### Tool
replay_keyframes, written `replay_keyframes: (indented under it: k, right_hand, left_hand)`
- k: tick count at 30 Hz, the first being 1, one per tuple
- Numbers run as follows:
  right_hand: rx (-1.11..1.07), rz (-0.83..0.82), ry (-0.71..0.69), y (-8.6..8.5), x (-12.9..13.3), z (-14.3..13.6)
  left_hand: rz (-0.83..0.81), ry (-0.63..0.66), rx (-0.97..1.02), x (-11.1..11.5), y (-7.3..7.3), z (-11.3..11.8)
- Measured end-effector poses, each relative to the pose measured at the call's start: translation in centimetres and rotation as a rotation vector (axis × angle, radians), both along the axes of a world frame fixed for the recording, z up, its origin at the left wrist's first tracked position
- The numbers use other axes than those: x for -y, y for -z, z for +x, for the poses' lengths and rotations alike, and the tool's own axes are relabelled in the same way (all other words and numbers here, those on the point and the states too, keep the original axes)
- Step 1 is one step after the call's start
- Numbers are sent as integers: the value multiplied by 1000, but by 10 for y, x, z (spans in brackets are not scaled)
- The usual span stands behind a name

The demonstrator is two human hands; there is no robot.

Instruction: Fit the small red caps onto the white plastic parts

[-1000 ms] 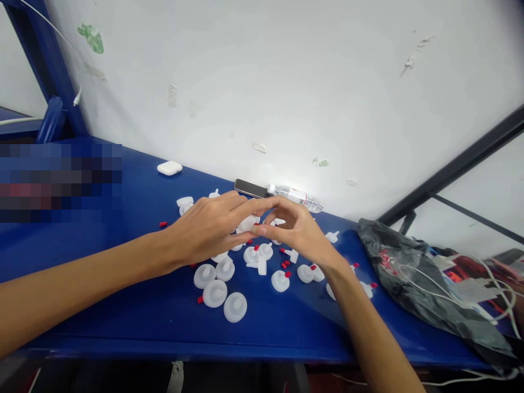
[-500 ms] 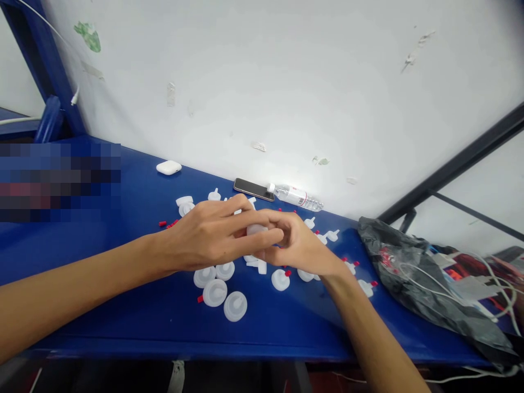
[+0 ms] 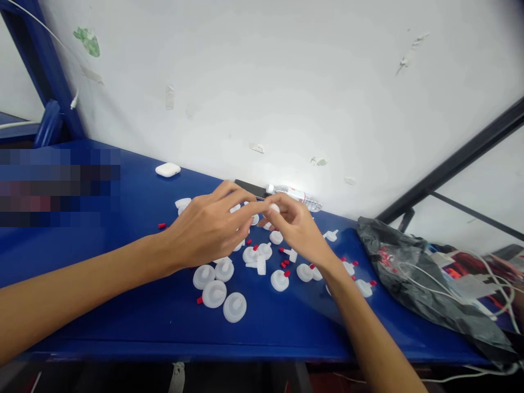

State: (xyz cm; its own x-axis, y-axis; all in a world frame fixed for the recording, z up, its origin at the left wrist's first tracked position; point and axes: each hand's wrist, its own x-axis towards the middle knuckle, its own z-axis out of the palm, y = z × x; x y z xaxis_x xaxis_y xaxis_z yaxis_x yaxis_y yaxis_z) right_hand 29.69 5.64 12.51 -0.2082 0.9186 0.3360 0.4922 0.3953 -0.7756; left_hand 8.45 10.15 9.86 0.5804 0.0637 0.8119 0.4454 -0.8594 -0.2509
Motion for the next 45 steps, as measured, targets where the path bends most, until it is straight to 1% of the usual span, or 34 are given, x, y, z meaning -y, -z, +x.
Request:
replay_keyframes:
  k: [3,5,9,12,14,17,22,26,32,35,39,41,43,45]
  right_hand:
    - [144,74,170,2,-5,8]
    - [220,142,232,4,-9,12]
    - [297,281,252,11,-15,15]
    - [373,286,283,14,-16,16]
    - [447,273,299,16,-16,17]
    - [519,246,282,18,-18,19]
    - [566,223,241,21,-21,21]
    - [589,183,205,23,-22,21]
    - [615,121,199,25,-23,20]
    - [625,96,233,20,-20,19]
    - [658,34,361,5,-12,24]
    - [688,-45,393,-3,-6,29]
    - [726,-143,382,-8,-1,34]
    - [763,-227,361,-9,2,38]
  left_hand:
    - [-126,-79,-44,-1,1,-1]
    - [-214,-122,-118,-3,5,-1]
    - [-362,-166,-268,-11,17,-1]
    - [-454,-173,-335,-12,21,1]
    - [-490,-179,-358,-12,20,2]
    - [-511,-190,-366,-10,18,3]
    - [-542,-211,-387,-12,19,1]
    - [-529,-262,-420,-13,19,1]
    - [-552,-303,-415,-18,23,1]
    - [-566,-312,-407,-20,23,1]
    - [-571,-309,-378,-17,14,1]
    - [-559,-286,-340,-14,9,1]
    - [-543,-243,-260,-13,6,1]
    - [-575,-201,-153,-12,4,0]
